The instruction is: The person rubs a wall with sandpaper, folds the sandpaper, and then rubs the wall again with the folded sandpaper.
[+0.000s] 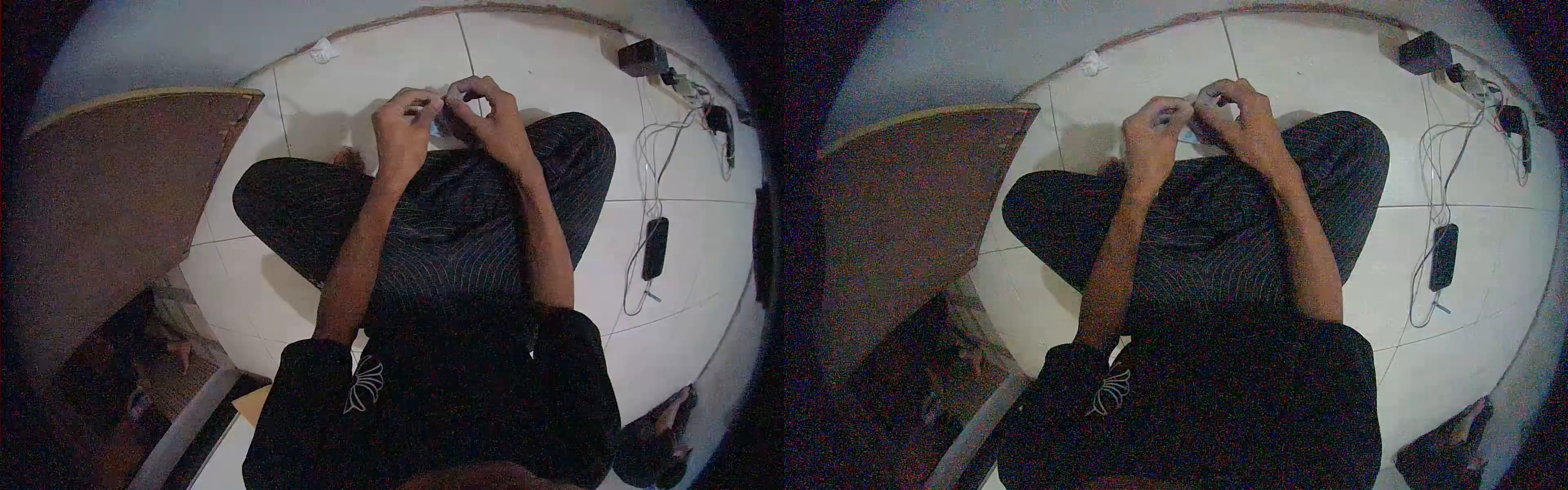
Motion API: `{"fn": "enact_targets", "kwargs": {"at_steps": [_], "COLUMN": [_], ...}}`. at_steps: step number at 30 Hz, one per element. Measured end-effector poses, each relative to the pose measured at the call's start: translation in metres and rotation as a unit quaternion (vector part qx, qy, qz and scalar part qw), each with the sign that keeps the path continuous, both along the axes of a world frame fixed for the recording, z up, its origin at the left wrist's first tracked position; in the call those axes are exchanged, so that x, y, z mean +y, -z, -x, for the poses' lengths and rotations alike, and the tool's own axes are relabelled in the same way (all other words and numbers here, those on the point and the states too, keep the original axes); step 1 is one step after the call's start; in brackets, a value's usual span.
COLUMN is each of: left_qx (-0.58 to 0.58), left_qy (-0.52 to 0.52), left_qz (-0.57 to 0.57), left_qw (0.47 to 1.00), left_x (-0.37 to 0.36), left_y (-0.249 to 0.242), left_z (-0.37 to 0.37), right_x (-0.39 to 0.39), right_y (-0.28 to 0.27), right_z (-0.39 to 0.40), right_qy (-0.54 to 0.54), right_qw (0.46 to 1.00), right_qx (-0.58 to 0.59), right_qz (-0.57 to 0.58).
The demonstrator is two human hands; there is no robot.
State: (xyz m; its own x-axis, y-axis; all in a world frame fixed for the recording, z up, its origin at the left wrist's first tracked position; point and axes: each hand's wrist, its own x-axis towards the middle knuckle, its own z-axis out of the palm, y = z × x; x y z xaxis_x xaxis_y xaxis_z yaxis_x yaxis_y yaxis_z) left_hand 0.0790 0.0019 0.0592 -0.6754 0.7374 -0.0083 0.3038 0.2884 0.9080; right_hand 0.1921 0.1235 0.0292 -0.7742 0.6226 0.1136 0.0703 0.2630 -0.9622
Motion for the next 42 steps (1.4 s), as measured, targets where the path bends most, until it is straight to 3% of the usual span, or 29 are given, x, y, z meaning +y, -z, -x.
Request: {"fn": "enact_targets", "kwargs": {"at_steps": [3, 7, 16, 18, 21, 33, 39, 42], "left_qx": [-0.025, -0.024, -0.053, -0.056, -0.06, -0.008, 0.005, -0.031], "left_qy": [-0.043, -0.064, -0.054, -0.042, -0.039, -0.052, -0.039, -0.026], "left_qz": [-0.022, -0.039, -0.062, -0.079, -0.07, -0.078, -0.076, -0.076], "left_qw": [0.999, 0.997, 0.995, 0.994, 0.995, 0.996, 0.996, 0.996], "left_x": [0.001, 0.0, 0.0, 0.0, 0.0, 0.0, 0.0, 0.001], "left_y": [0.002, 0.012, 0.012, 0.014, 0.008, 0.005, 0.007, -0.001], "left_z": [0.001, 0.004, 0.003, 0.003, 0.001, 0.0, 0.001, -0.003], "right_x": [0.002, 0.002, 0.002, 0.003, 0.005, 0.001, -0.001, 0.001], "right_y": [-0.01, -0.011, -0.013, -0.016, -0.009, -0.011, -0.01, -0.003], "right_z": [-0.001, -0.002, -0.002, -0.003, -0.002, 0.001, -0.001, -0.002], "right_qy": [-0.005, -0.006, -0.005, -0.018, -0.006, 0.022, 0.016, 0.001], "right_qw": [0.998, 0.997, 1.0, 0.993, 0.991, 0.993, 0.998, 0.993], "right_qx": [-0.067, -0.074, -0.017, -0.036, 0.002, 0.062, 0.036, 0.032], "right_qz": [0.016, -0.011, -0.017, -0.113, -0.132, -0.097, -0.042, -0.115]}}
